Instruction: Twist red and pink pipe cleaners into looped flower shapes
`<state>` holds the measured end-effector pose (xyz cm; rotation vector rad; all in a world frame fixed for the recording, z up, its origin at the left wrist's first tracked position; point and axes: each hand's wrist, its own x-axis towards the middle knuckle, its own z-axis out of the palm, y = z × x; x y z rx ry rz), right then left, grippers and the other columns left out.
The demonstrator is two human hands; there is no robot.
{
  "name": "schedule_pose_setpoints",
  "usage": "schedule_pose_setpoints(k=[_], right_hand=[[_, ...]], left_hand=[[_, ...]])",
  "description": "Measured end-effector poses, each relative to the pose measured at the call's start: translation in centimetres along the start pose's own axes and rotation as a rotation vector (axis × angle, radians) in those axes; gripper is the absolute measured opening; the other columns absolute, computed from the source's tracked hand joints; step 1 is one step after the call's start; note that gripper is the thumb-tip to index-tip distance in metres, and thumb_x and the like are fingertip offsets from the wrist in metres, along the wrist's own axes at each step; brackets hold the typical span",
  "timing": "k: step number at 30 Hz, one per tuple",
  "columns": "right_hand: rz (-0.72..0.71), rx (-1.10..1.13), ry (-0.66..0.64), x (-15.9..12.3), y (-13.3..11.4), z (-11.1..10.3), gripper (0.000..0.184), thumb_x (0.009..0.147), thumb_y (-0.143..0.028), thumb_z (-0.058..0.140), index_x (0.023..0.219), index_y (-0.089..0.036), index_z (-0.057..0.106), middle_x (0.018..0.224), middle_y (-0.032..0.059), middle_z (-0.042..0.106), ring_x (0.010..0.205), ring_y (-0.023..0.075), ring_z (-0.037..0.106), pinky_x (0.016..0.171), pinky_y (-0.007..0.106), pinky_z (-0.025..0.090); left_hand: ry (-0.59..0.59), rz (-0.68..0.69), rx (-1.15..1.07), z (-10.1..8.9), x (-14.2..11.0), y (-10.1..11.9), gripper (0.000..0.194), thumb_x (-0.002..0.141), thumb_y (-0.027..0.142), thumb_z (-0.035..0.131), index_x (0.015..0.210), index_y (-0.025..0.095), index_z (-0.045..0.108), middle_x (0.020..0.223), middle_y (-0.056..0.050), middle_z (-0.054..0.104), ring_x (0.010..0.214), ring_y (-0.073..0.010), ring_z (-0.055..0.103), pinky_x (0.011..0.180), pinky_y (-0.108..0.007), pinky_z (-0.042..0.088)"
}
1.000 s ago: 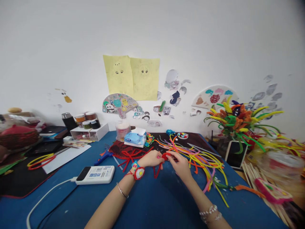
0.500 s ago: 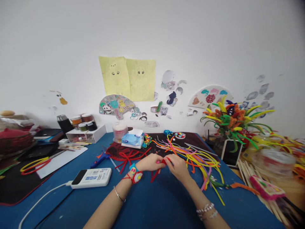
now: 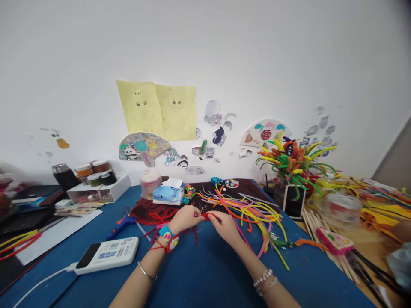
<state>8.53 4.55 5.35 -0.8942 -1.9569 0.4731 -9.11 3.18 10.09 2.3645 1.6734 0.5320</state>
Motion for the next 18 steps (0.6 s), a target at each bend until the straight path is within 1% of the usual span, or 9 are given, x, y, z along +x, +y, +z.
schedule_pose_setpoints(k=[2,5,8,11,14,15,16,17,18], right_hand=[[0.041,-0.157,-0.002,-0.3,0.1,0.3,0.030,0.084,-0.034,0.039,0.079,-0.020,0.065,0.073,0.0032,0.066,0.065,0.0141,0.058,0.059,0.022,0.038],[0.135,-0.371,-0.010,-0.7,0.7,0.8,0.037,0.082,-0.036,0.041,0.053,-0.019,0.057,0.048,0.0003,0.056,0.045,0.0112,0.048,0.046,0.022,0.025],[0.267,-0.434,0.054,-0.6,1.7,0.9,0.039,0.081,-0.035,0.040,0.047,-0.017,0.049,0.043,-0.0006,0.051,0.042,0.0100,0.043,0.044,0.023,0.018],[0.399,-0.364,0.112,-0.3,2.3,0.6,0.041,0.082,-0.037,0.036,0.048,-0.017,0.049,0.045,-0.0007,0.050,0.044,0.0108,0.045,0.044,0.022,0.020],[0.434,-0.223,0.131,-0.1,2.4,0.3,0.044,0.083,-0.043,0.032,0.052,-0.018,0.052,0.047,-0.0004,0.050,0.047,0.0128,0.047,0.045,0.022,0.025],[0.414,-0.158,0.126,-0.1,2.2,0.3,0.045,0.083,-0.044,0.031,0.055,-0.018,0.054,0.048,-0.0002,0.051,0.048,0.0134,0.048,0.045,0.022,0.026],[0.384,-0.083,0.117,-0.1,2.0,0.2,0.044,0.083,-0.044,0.031,0.059,-0.018,0.057,0.049,0.0000,0.051,0.048,0.0140,0.048,0.045,0.023,0.028],[0.349,0.000,0.105,0.0,1.7,0.2,0.042,0.083,-0.045,0.032,0.065,-0.019,0.060,0.050,0.0002,0.052,0.049,0.0145,0.049,0.046,0.023,0.031],[0.317,0.086,0.093,0.1,1.3,0.2,0.040,0.082,-0.045,0.033,0.073,-0.019,0.062,0.052,0.0004,0.053,0.049,0.0148,0.049,0.046,0.023,0.033]], left_hand=[[0.115,-0.070,0.099,0.1,0.1,-0.3,0.028,0.072,0.044,0.052,0.065,0.019,0.061,0.065,-0.002,0.060,0.059,-0.0134,0.053,0.053,-0.022,0.032],[0.270,-0.089,0.145,0.1,0.2,-0.5,0.020,0.072,0.038,0.053,0.075,0.020,0.061,0.078,-0.004,0.060,0.071,-0.0169,0.055,0.061,-0.024,0.037],[0.390,-0.081,0.066,-0.6,0.5,-0.5,0.022,0.076,0.030,0.047,0.091,0.018,0.058,0.086,-0.007,0.060,0.079,-0.0187,0.056,0.071,-0.028,0.041],[0.518,-0.068,-0.093,-2.0,0.5,-0.4,0.034,0.078,0.019,0.039,0.108,0.012,0.051,0.101,-0.012,0.058,0.094,-0.0198,0.053,0.085,-0.032,0.038],[0.594,-0.069,-0.315,-4.0,-0.1,0.2,0.039,0.076,0.015,0.038,0.113,0.011,0.049,0.109,-0.012,0.054,0.104,-0.0198,0.048,0.092,-0.034,0.033],[0.596,-0.076,-0.413,-4.7,-0.4,0.6,0.039,0.075,0.015,0.039,0.113,0.012,0.051,0.106,-0.010,0.056,0.100,-0.0189,0.050,0.090,-0.033,0.035],[0.578,-0.083,-0.528,-5.3,-0.8,1.1,0.038,0.075,0.016,0.040,0.112,0.014,0.052,0.098,-0.008,0.058,0.091,-0.0172,0.053,0.085,-0.030,0.039],[0.533,-0.079,-0.654,-5.8,-1.2,1.7,0.038,0.075,0.017,0.041,0.112,0.014,0.052,0.089,-0.006,0.060,0.079,-0.0149,0.056,0.077,-0.028,0.042],[0.452,-0.058,-0.770,-6.3,-1.5,2.3,0.039,0.076,0.019,0.042,0.114,0.014,0.051,0.081,-0.004,0.060,0.067,-0.0125,0.055,0.067,-0.025,0.044]])
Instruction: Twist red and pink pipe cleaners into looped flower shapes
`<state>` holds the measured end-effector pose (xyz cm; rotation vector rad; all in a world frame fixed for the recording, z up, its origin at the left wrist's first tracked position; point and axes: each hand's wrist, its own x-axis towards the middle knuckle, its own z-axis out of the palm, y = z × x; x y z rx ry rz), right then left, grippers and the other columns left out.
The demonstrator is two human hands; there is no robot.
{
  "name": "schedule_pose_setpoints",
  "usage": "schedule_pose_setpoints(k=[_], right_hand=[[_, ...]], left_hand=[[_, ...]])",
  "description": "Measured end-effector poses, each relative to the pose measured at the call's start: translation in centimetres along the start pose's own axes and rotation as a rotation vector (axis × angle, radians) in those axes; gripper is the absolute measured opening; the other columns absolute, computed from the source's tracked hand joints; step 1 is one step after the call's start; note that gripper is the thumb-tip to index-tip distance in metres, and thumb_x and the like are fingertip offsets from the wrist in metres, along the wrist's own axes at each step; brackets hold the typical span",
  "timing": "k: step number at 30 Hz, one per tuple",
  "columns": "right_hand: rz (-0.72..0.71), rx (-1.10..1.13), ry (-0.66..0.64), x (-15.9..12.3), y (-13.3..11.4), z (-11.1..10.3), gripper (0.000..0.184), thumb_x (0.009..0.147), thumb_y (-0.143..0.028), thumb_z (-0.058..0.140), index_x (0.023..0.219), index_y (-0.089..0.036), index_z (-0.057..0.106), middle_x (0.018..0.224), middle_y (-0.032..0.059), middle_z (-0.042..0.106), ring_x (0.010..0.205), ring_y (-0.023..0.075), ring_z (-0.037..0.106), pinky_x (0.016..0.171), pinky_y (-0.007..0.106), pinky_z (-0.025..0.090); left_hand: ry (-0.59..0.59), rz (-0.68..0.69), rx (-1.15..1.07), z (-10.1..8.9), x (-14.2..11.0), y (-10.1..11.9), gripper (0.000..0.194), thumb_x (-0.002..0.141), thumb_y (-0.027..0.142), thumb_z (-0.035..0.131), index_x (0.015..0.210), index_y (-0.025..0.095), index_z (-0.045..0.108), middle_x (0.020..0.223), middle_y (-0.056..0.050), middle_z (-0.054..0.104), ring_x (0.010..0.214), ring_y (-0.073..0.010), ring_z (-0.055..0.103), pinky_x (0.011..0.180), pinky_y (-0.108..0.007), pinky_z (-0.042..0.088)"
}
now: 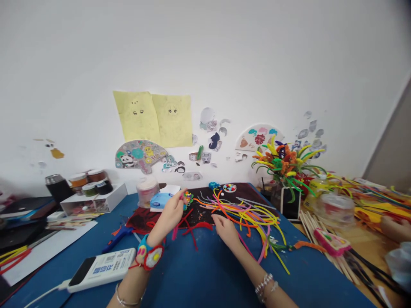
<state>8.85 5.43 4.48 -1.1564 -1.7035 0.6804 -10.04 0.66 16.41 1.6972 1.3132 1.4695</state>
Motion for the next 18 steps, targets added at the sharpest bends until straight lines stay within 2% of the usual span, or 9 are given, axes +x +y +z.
schedule_pose_setpoints(k=[2,4,5,7,9,12,15,17,18], right_hand=[[-0.037,0.155,-0.064,-0.1,-1.1,-0.1,0.037,0.082,-0.044,0.037,0.090,-0.018,0.062,0.055,0.0007,0.055,0.050,0.0145,0.050,0.047,0.024,0.036],[-0.065,0.289,-0.157,-0.1,-2.8,-0.3,0.038,0.082,-0.043,0.039,0.098,-0.015,0.060,0.058,0.0012,0.056,0.051,0.0137,0.051,0.050,0.024,0.040],[-0.086,0.352,-0.218,-0.1,-3.8,-0.6,0.038,0.083,-0.042,0.038,0.098,-0.014,0.059,0.060,0.0018,0.057,0.053,0.0134,0.052,0.052,0.025,0.042],[-0.145,0.462,-0.369,-0.1,-6.3,-1.3,0.038,0.085,-0.041,0.035,0.097,-0.014,0.060,0.071,0.0045,0.061,0.062,0.0140,0.056,0.062,0.027,0.046],[-0.200,0.495,-0.506,0.0,-9.0,-2.3,0.037,0.086,-0.040,0.034,0.093,-0.016,0.061,0.082,0.0057,0.063,0.074,0.0153,0.058,0.072,0.029,0.046],[-0.255,0.422,-0.592,0.6,-12.4,-3.9,0.031,0.084,-0.039,0.041,0.086,-0.016,0.062,0.081,0.0054,0.064,0.074,0.0155,0.059,0.073,0.029,0.046],[-0.250,0.359,-0.596,1.6,-14.0,-5.1,0.033,0.083,-0.040,0.042,0.093,-0.014,0.060,0.072,0.0046,0.065,0.064,0.0140,0.058,0.065,0.027,0.046],[-0.222,0.352,-0.579,2.3,-14.2,-5.6,0.039,0.085,-0.042,0.037,0.099,-0.013,0.058,0.064,0.0036,0.064,0.057,0.0127,0.057,0.059,0.026,0.046],[-0.204,0.353,-0.579,2.6,-14.1,-5.7,0.041,0.085,-0.043,0.036,0.101,-0.012,0.057,0.061,0.0030,0.063,0.053,0.0121,0.055,0.057,0.025,0.045]], left_hand=[[-0.176,-0.052,-0.206,0.3,-0.7,1.4,0.042,0.078,0.025,0.044,0.118,0.014,0.046,0.072,-0.002,0.059,0.052,-0.0094,0.050,0.054,-0.023,0.042],[-0.291,-0.065,-0.355,0.9,-1.3,2.4,0.044,0.077,0.031,0.049,0.117,0.014,0.045,0.076,-0.005,0.061,0.053,-0.0095,0.052,0.055,-0.023,0.043],[-0.302,-0.059,-0.401,1.2,-1.6,2.8,0.043,0.076,0.033,0.052,0.114,0.015,0.046,0.080,-0.006,0.063,0.057,-0.0100,0.055,0.058,-0.023,0.044],[-0.270,-0.041,-0.462,1.9,-2.2,3.4,0.036,0.076,0.036,0.053,0.105,0.016,0.048,0.088,-0.009,0.064,0.060,-0.0097,0.056,0.060,-0.023,0.045],[-0.218,-0.044,-0.496,2.5,-2.4,3.8,0.030,0.077,0.039,0.051,0.096,0.017,0.047,0.092,-0.009,0.064,0.049,-0.0071,0.052,0.049,-0.021,0.043],[-0.085,-0.043,-0.524,2.8,-2.0,4.4,0.027,0.076,0.040,0.052,0.088,0.017,0.048,0.090,-0.008,0.065,0.038,-0.0038,0.043,0.039,-0.019,0.036],[0.093,0.046,-0.531,2.6,-0.6,4.9,0.023,0.072,0.035,0.058,0.082,0.014,0.057,0.084,-0.006,0.065,0.056,-0.0074,0.054,0.056,-0.020,0.044],[0.166,0.094,-0.529,2.4,0.5,4.9,0.023,0.071,0.034,0.060,0.079,0.013,0.061,0.081,-0.005,0.064,0.069,-0.0101,0.056,0.067,-0.021,0.044],[0.180,0.097,-0.530,2.4,0.9,4.8,0.023,0.071,0.035,0.060,0.078,0.013,0.063,0.078,-0.004,0.064,0.069,-0.0103,0.055,0.067,-0.021,0.043]])
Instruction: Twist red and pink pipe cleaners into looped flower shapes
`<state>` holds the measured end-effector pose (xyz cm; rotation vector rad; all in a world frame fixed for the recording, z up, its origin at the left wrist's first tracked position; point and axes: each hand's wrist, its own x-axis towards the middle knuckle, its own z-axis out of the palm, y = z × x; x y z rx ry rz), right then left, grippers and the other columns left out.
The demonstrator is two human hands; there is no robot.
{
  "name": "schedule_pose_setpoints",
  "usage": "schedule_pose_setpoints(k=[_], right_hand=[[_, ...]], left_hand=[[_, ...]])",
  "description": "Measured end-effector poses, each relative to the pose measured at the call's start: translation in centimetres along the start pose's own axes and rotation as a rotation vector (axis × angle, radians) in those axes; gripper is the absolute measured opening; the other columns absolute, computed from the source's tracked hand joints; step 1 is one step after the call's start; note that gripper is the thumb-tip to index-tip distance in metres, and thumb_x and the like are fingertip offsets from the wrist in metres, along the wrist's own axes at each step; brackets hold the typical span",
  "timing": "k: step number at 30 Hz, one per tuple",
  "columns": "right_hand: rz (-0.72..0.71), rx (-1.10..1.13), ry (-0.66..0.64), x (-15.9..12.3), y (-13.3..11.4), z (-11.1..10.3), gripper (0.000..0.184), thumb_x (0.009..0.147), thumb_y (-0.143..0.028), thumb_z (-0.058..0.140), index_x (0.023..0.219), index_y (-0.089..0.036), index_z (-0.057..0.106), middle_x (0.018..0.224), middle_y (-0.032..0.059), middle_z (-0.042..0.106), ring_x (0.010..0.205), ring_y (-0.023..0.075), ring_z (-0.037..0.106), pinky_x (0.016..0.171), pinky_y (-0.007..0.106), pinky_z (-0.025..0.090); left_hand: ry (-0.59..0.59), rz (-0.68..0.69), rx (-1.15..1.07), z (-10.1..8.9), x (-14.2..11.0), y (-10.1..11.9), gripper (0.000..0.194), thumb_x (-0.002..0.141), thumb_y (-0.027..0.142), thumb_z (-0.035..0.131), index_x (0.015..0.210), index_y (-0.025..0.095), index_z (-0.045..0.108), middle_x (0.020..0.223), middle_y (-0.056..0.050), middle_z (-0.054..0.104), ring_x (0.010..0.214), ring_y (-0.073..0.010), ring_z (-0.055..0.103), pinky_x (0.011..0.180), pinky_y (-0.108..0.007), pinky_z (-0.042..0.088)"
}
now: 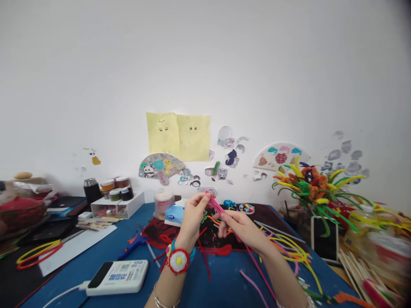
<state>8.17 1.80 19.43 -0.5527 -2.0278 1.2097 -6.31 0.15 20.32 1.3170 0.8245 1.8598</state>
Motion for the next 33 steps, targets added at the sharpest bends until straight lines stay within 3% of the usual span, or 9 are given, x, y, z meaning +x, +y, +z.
schedule_pose_setpoints(k=[5,10,14,18,22,27,30,33], right_hand=[[0.068,0.029,-0.070,0.2,1.3,-1.1,0.044,0.084,-0.045,0.037,0.108,-0.012,0.055,0.057,0.0019,0.061,0.046,0.0100,0.051,0.045,0.020,0.039],[0.068,0.058,-0.129,0.2,2.8,-1.9,0.040,0.082,-0.041,0.043,0.106,-0.012,0.056,0.063,0.0027,0.062,0.048,0.0086,0.052,0.049,0.021,0.040],[0.071,0.034,0.050,0.4,3.3,-2.2,0.033,0.079,-0.040,0.047,0.095,-0.013,0.060,0.069,0.0037,0.065,0.048,0.0074,0.051,0.049,0.020,0.040],[0.100,-0.005,0.209,0.7,3.5,-2.4,0.030,0.076,-0.040,0.051,0.087,-0.014,0.059,0.075,0.0056,0.066,0.047,0.0075,0.051,0.044,0.020,0.038],[0.093,0.041,0.205,0.9,4.1,-2.7,0.029,0.075,-0.039,0.053,0.088,-0.014,0.059,0.084,0.0087,0.068,0.053,0.0091,0.053,0.052,0.024,0.044],[0.096,0.041,0.258,1.2,4.9,-3.0,0.026,0.072,-0.038,0.056,0.083,-0.015,0.059,0.083,0.0080,0.068,0.054,0.0104,0.055,0.057,0.027,0.047],[0.063,-0.110,0.338,1.3,5.2,-2.7,0.025,0.075,-0.038,0.053,0.083,-0.016,0.060,0.076,0.0068,0.068,0.058,0.0138,0.057,0.056,0.027,0.045],[-0.037,-0.479,0.555,1.3,5.3,-1.9,0.022,0.078,-0.036,0.049,0.080,-0.019,0.062,0.075,0.0054,0.067,0.068,0.0180,0.059,0.062,0.029,0.043]], left_hand=[[-0.013,-0.040,0.003,-0.3,0.9,-1.0,0.028,0.070,0.037,0.059,0.083,0.012,0.064,0.057,0.001,0.055,0.053,-0.0076,0.049,0.056,-0.020,0.041],[0.058,-0.070,-0.092,-1.1,1.1,-1.5,0.029,0.069,0.036,0.061,0.084,0.011,0.062,0.057,0.001,0.054,0.050,-0.0076,0.050,0.052,-0.020,0.042],[0.219,-0.046,-0.188,-2.0,1.8,-2.0,0.025,0.064,0.032,0.065,0.077,0.012,0.060,0.060,0.001,0.055,0.052,-0.0069,0.052,0.054,-0.019,0.043],[0.309,-0.027,-0.235,-2.5,2.3,-3.0,0.025,0.063,0.031,0.066,0.077,0.012,0.059,0.066,0.000,0.057,0.055,-0.0072,0.053,0.055,-0.020,0.046],[0.335,0.000,-0.258,-2.9,2.6,-3.6,0.025,0.064,0.031,0.065,0.077,0.012,0.059,0.071,-0.002,0.059,0.062,-0.0090,0.057,0.063,-0.023,0.049],[0.335,0.008,-0.215,-3.3,2.6,-3.4,0.025,0.063,0.032,0.065,0.077,0.012,0.058,0.060,0.001,0.057,0.053,-0.0087,0.056,0.059,-0.025,0.049],[0.377,0.026,-0.202,-3.6,2.6,-3.6,0.022,0.062,0.029,0.066,0.072,0.011,0.058,0.056,0.001,0.056,0.050,-0.0100,0.057,0.056,-0.025,0.049],[0.444,-0.069,-0.370,-3.8,2.9,-4.7,0.014,0.065,0.021,0.063,0.073,0.011,0.057,0.058,0.000,0.058,0.052,-0.0099,0.059,0.057,-0.023,0.049]])
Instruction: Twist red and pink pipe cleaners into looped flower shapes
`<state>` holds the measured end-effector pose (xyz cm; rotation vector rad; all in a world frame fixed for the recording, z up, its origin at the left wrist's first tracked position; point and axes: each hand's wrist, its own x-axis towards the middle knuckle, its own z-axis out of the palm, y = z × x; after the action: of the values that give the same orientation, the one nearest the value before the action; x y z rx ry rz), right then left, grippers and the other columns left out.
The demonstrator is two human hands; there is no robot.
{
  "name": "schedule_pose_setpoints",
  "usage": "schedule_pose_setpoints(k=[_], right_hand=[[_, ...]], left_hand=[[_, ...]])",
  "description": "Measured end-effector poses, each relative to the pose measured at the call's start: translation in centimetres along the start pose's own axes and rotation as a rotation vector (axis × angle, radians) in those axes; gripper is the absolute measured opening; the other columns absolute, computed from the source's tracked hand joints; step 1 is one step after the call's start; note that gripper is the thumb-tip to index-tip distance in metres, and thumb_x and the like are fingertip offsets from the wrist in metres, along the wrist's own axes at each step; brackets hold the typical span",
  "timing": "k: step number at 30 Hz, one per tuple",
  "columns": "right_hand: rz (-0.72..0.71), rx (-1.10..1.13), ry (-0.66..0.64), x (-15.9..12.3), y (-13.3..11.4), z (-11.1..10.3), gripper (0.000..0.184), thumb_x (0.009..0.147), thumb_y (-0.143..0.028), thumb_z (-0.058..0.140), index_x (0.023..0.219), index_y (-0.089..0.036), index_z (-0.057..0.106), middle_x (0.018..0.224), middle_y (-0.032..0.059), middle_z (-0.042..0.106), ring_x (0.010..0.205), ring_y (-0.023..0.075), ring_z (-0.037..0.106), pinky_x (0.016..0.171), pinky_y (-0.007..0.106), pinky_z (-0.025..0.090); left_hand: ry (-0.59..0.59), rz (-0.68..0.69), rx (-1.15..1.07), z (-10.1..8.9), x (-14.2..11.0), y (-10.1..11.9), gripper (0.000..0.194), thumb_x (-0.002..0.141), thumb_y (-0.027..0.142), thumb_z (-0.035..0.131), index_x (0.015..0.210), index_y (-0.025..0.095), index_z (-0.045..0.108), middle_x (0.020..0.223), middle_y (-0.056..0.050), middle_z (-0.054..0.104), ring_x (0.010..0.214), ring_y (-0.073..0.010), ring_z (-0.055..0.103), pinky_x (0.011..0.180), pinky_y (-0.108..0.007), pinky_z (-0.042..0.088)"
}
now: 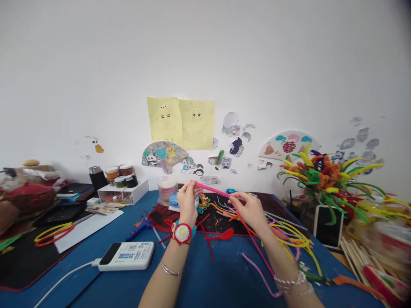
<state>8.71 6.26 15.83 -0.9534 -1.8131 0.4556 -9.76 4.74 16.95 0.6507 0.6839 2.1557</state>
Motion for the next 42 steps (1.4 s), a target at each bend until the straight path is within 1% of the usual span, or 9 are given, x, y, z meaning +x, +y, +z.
schedule_pose_setpoints(k=[3,5,8,12,17,21,25,36,42], right_hand=[[-0.153,-0.296,0.232,-0.4,-0.4,0.8,0.020,0.080,-0.033,0.047,0.079,-0.022,0.064,0.078,0.0052,0.064,0.076,0.0197,0.057,0.069,0.031,0.039],[-0.213,-0.319,0.261,-0.5,-0.6,1.2,0.021,0.082,-0.031,0.044,0.081,-0.022,0.063,0.078,0.0054,0.063,0.074,0.0181,0.056,0.068,0.030,0.039],[-0.374,-0.262,0.160,-0.7,-1.0,1.5,0.022,0.084,-0.028,0.042,0.083,-0.020,0.063,0.077,0.0060,0.062,0.072,0.0168,0.054,0.068,0.029,0.040],[-0.736,-0.308,-0.092,-1.7,-2.3,2.0,0.021,0.085,-0.021,0.042,0.089,-0.018,0.062,0.076,0.0068,0.062,0.076,0.0181,0.052,0.071,0.032,0.040],[-0.918,-0.337,-0.249,-3.4,-5.0,2.7,0.024,0.087,-0.016,0.036,0.087,-0.016,0.060,0.079,0.0075,0.062,0.076,0.0169,0.050,0.069,0.031,0.041],[-0.906,-0.269,-0.275,-3.8,-6.6,1.9,0.019,0.086,-0.019,0.041,0.088,-0.017,0.059,0.085,0.0063,0.063,0.080,0.0162,0.051,0.073,0.032,0.041],[-0.797,-0.208,-0.223,-3.4,-7.0,0.5,0.013,0.083,-0.024,0.049,0.083,-0.021,0.061,0.093,0.0035,0.062,0.089,0.0161,0.051,0.081,0.034,0.039],[-0.526,-0.110,-0.021,-2.0,-5.6,-2.1,0.010,0.080,-0.022,0.053,0.080,-0.021,0.063,0.092,0.0029,0.063,0.089,0.0166,0.053,0.082,0.032,0.041],[-0.443,-0.064,0.040,-1.7,-5.0,-2.0,0.011,0.078,-0.020,0.054,0.081,-0.022,0.065,0.083,0.0018,0.066,0.082,0.0169,0.057,0.078,0.031,0.043]], left_hand=[[0.089,-0.204,-0.190,-0.5,0.7,-1.2,0.002,0.072,0.013,0.055,0.070,0.013,0.053,0.058,0.001,0.057,0.052,-0.0059,0.057,0.058,-0.017,0.048],[0.095,-0.257,-0.231,-0.8,1.2,-1.7,0.007,0.076,0.012,0.051,0.069,0.014,0.052,0.058,0.002,0.056,0.052,-0.0047,0.056,0.059,-0.016,0.047],[0.055,-0.285,-0.249,-1.0,1.7,-1.3,0.012,0.080,0.014,0.048,0.068,0.014,0.050,0.061,0.001,0.056,0.059,-0.0058,0.058,0.063,-0.017,0.048],[-0.040,-0.359,-0.265,-1.1,1.5,0.5,0.020,0.084,0.016,0.042,0.066,0.013,0.048,0.059,0.000,0.051,0.054,-0.0061,0.054,0.056,-0.018,0.048],[-0.418,-0.517,-0.273,-1.0,0.3,3.0,0.019,0.087,0.017,0.037,0.069,0.014,0.045,0.052,0.006,0.030,0.035,-0.0012,0.028,0.033,-0.011,0.025],[-0.631,-0.557,-0.068,-0.6,-0.9,4.3,0.019,0.085,0.028,0.039,0.074,0.014,0.045,0.054,0.007,0.022,0.036,-0.0023,0.019,0.032,-0.013,0.017],[-0.737,-0.526,0.155,0.2,-2.2,4.7,0.033,0.083,0.043,0.038,0.078,0.013,0.049,0.055,0.007,0.021,0.038,-0.0021,0.013,0.034,-0.014,0.013],[-0.718,-0.331,0.670,1.9,-5.3,2.2,0.041,0.079,0.052,0.038,0.065,0.015,0.046,0.050,0.005,0.032,0.044,-0.0055,0.024,0.041,-0.020,0.018],[-0.725,-0.269,0.705,2.1,-5.6,1.4,0.041,0.080,0.052,0.036,0.061,0.017,0.042,0.050,0.005,0.032,0.046,-0.0071,0.024,0.043,-0.022,0.019]])
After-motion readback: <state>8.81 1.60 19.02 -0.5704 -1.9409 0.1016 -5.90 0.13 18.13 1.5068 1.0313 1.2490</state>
